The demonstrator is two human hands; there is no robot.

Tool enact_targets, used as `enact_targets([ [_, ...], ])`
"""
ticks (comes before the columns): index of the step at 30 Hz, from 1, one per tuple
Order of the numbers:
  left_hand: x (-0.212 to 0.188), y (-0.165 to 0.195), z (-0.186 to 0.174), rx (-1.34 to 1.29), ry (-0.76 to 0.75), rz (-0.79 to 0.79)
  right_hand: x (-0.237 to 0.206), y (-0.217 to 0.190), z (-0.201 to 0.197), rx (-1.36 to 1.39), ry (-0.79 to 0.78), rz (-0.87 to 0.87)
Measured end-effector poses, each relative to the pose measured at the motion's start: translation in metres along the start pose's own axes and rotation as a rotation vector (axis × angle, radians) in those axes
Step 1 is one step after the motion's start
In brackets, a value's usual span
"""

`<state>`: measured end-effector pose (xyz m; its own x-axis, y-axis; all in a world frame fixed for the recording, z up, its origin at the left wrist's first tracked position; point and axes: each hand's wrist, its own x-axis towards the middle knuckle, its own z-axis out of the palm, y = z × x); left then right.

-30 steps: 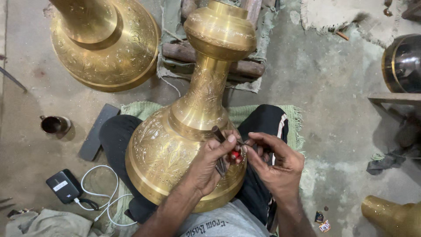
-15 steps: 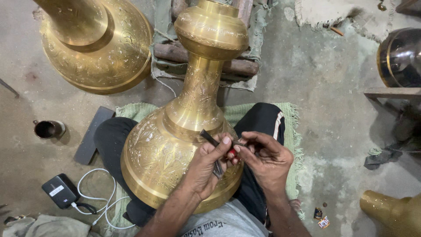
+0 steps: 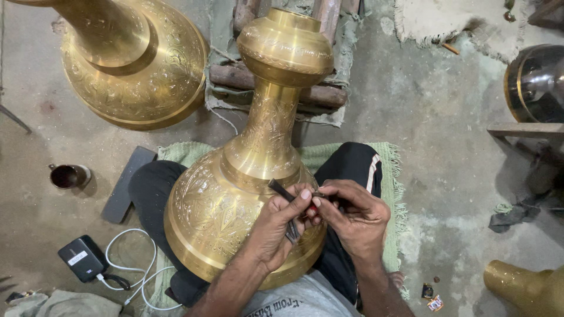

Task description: The person sits on the floor and uses a chisel and hammer to engrave decorative patterns onto a large brass vessel. They repeatedly position the chisel and strike it with the hammer to create fine lines and details on the metal surface.

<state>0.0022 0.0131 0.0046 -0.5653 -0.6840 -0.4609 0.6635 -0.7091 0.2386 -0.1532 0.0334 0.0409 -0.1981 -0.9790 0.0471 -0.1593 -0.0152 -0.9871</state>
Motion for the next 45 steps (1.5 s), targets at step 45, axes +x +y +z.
enact_targets([
  [45, -0.002, 0.015, 0.015, -0.287, -0.253, 0.333, -0.003, -0.026, 0.027, -0.376, -0.208, -0.103],
])
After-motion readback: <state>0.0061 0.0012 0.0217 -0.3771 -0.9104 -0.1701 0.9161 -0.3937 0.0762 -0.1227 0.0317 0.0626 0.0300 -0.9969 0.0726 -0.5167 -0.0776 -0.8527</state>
